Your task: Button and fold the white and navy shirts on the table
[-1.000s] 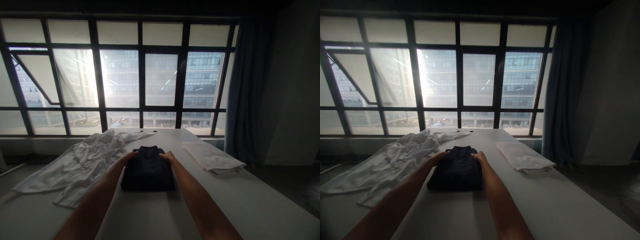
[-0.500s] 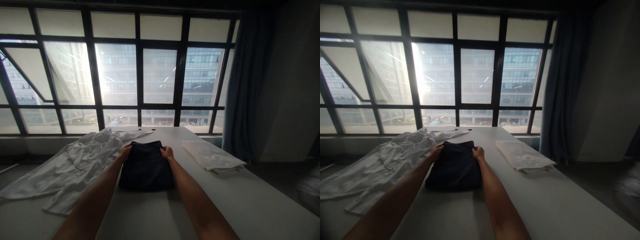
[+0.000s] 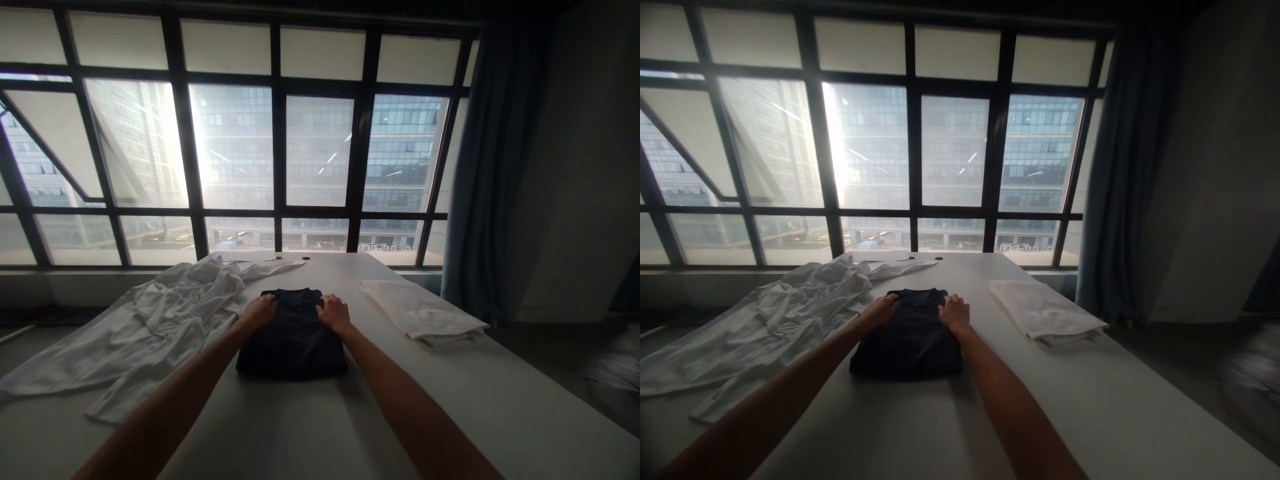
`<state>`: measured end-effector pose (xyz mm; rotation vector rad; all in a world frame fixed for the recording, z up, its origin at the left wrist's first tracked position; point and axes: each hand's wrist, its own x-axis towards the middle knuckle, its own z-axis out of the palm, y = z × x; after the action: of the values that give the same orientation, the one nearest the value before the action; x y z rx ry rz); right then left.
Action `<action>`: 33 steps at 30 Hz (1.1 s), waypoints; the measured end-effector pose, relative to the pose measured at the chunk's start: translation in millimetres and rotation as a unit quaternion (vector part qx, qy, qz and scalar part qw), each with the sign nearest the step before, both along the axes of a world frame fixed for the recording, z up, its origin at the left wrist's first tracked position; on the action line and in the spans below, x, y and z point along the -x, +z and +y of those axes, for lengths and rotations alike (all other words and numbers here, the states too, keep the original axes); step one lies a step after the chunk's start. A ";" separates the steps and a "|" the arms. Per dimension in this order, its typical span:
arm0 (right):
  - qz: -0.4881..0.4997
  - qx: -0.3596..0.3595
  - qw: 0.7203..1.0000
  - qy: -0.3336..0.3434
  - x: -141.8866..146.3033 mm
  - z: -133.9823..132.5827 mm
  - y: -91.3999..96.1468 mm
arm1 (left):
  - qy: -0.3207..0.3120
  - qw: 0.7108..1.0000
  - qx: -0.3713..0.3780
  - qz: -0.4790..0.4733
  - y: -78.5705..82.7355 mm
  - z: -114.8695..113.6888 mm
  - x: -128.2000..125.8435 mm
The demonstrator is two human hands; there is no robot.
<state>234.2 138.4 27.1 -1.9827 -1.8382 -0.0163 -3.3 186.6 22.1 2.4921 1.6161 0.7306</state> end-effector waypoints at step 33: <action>-0.081 0.144 0.971 0.173 -26.6 -122.8 -31.3 | -0.187 0.970 0.043 0.147 -29.5 -216.0 -10.6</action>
<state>260.8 15.6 -4.2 -1.8565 -2.3876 0.2116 7.3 -29.4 -7.4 2.8206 1.1519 0.2482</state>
